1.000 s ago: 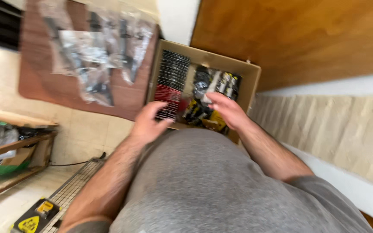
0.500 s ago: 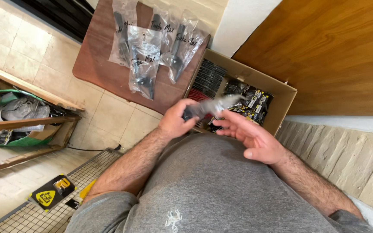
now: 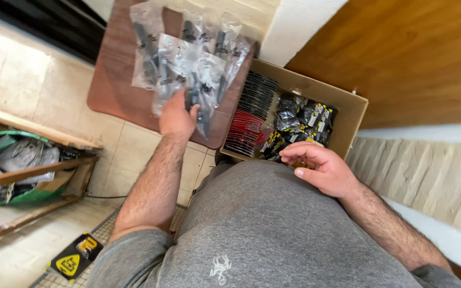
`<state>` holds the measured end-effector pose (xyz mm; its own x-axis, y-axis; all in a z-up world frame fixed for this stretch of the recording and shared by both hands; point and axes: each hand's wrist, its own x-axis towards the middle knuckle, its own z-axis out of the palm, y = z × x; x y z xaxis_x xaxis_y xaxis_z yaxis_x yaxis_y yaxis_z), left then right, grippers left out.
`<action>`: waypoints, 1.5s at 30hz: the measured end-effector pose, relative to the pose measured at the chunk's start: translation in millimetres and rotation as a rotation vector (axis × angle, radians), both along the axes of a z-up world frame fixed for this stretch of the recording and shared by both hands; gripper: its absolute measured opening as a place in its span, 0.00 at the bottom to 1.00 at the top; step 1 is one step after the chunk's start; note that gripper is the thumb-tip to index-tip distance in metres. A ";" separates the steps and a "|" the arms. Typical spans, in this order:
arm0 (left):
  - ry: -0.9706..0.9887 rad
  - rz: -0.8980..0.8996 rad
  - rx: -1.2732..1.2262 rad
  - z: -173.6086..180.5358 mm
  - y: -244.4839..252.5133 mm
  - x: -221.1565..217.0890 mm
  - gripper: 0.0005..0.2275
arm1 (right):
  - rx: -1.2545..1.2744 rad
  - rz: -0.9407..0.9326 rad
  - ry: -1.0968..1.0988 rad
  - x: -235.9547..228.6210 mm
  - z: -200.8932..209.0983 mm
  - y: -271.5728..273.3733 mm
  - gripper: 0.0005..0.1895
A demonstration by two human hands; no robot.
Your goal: The person removes packaged items from a cardboard box and hangs them on a wall-mounted wire grid display. They handle plastic bags containing small parts and blister-packed items, placing them on hooks one at a time.
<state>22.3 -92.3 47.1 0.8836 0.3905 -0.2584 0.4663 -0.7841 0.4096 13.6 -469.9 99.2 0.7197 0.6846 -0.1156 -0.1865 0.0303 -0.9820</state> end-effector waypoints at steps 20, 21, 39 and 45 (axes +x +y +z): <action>-0.441 -0.730 0.329 -76.1 -8.9 -46.5 0.24 | -0.974 -0.474 -0.140 -99.7 -133.6 -148.3 0.08; -0.417 -0.750 0.328 -77.1 -5.1 -42.1 0.23 | -1.000 -0.369 -0.145 -102.9 -134.9 -144.7 0.08; -0.410 -0.586 -0.164 -54.7 -81.2 -77.4 0.08 | -0.999 -0.014 -0.238 -53.0 -167.3 -184.9 0.09; -0.432 -0.067 -0.452 -38.0 -134.5 -133.6 0.05 | -0.876 0.210 -0.211 -28.5 -196.4 -195.4 0.09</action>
<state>-111.3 -226.8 9.1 0.9639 0.2663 0.0011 0.1402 -0.5108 0.8482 -15.0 -665.3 -97.2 0.6554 0.5336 -0.5345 0.0810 -0.7533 -0.6527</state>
